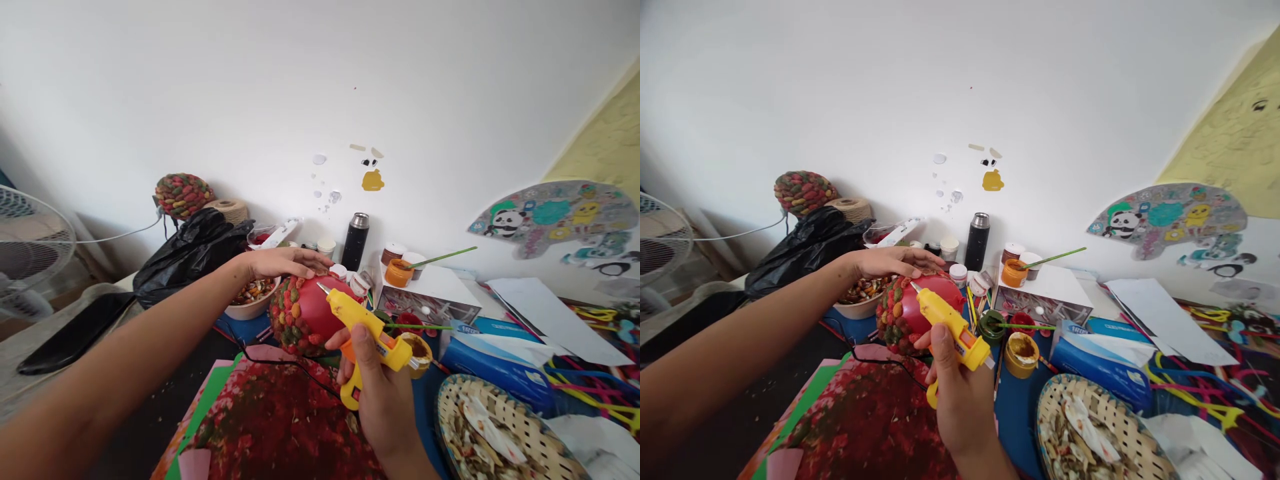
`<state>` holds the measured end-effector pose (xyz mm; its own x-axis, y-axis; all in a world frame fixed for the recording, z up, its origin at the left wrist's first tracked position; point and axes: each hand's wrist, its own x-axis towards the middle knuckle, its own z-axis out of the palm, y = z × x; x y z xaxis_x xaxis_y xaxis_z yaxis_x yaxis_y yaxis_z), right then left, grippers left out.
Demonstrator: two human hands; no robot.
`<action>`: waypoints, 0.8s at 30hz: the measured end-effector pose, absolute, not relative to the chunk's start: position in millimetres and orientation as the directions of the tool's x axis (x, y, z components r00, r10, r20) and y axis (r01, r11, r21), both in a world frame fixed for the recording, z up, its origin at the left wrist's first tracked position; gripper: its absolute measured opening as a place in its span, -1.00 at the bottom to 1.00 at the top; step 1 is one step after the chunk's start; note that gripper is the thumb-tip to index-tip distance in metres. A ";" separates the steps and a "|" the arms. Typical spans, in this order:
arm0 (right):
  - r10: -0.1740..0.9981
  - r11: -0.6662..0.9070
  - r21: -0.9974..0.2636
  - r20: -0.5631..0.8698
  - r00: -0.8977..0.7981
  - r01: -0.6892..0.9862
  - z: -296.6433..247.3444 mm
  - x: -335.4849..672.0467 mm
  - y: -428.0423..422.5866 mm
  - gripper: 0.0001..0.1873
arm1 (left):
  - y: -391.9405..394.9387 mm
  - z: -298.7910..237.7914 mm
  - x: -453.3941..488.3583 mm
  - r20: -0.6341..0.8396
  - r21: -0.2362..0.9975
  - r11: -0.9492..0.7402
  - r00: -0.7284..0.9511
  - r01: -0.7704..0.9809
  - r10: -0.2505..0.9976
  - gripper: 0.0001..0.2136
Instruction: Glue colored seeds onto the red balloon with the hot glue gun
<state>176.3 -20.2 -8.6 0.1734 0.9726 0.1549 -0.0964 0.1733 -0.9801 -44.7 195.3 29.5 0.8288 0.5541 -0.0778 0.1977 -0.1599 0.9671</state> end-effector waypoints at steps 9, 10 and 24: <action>0.974 0.159 -0.983 0.141 0.175 -0.089 -12.5 175.3 -19.9 -0.21 | 186.3 25.3 -50.1 -0.063 0.947 -0.210 0.779 0.245 0.624 -0.33; 0.974 0.163 -0.983 0.147 0.170 -0.084 -14.1 175.4 -19.2 -0.21 | 184.4 24.9 -52.0 -0.056 0.939 -0.229 0.774 0.255 0.630 -0.31; 0.974 0.154 -0.986 0.140 0.180 -0.068 -10.2 172.2 -22.3 -0.20 | 174.3 24.4 -45.1 0.051 0.947 -0.253 0.687 0.196 0.725 -0.42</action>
